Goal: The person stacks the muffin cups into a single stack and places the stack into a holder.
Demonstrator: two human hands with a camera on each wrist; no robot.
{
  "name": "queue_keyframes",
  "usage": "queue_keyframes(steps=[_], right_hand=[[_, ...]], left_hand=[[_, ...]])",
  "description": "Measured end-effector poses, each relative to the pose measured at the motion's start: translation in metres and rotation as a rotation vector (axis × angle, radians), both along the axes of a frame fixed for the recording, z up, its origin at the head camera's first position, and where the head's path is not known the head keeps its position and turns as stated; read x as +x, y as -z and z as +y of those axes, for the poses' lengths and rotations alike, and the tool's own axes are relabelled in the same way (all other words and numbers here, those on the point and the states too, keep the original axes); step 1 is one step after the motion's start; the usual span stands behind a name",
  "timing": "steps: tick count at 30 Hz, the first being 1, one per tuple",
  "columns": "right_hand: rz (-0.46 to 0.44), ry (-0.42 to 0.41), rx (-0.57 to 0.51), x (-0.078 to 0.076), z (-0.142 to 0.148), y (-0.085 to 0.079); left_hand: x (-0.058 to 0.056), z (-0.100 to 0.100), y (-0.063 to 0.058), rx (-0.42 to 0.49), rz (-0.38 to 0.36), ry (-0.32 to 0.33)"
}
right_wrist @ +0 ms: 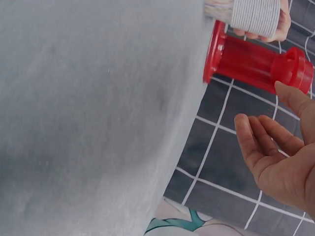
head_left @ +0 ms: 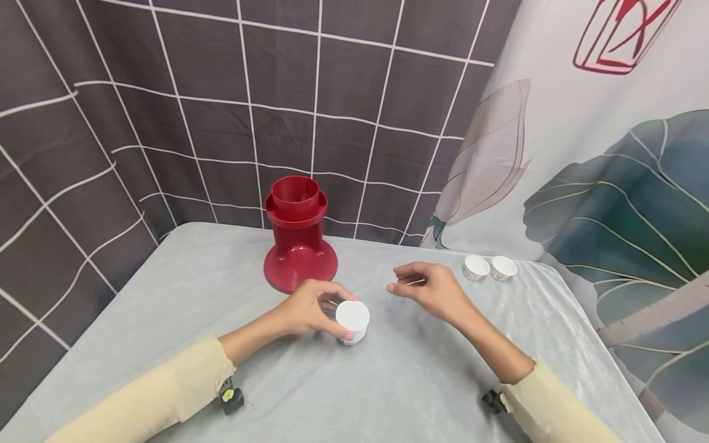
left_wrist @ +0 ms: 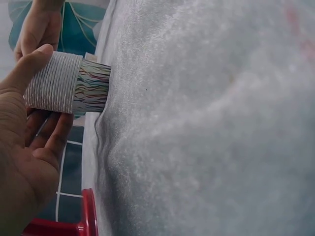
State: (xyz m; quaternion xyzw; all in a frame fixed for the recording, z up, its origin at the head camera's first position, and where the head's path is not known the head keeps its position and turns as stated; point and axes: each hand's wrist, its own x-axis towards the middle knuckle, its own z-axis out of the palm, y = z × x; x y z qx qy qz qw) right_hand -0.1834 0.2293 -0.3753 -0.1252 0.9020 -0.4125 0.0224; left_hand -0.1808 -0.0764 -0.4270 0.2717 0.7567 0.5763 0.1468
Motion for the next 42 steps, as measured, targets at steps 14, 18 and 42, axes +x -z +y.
queue_keyframes(steps=[14,18,42], right_hand=[[0.01,0.073,0.044,-0.015,0.025,0.005],[0.022,0.103,0.057,-0.02,0.034,0.008],[0.075,0.229,0.147,-0.042,0.075,0.014]], left_hand=[[0.001,0.0,0.001,0.013,-0.006,-0.007],[0.0,0.0,0.002,0.013,-0.014,-0.006],[-0.003,0.001,0.002,-0.006,-0.02,0.0]])
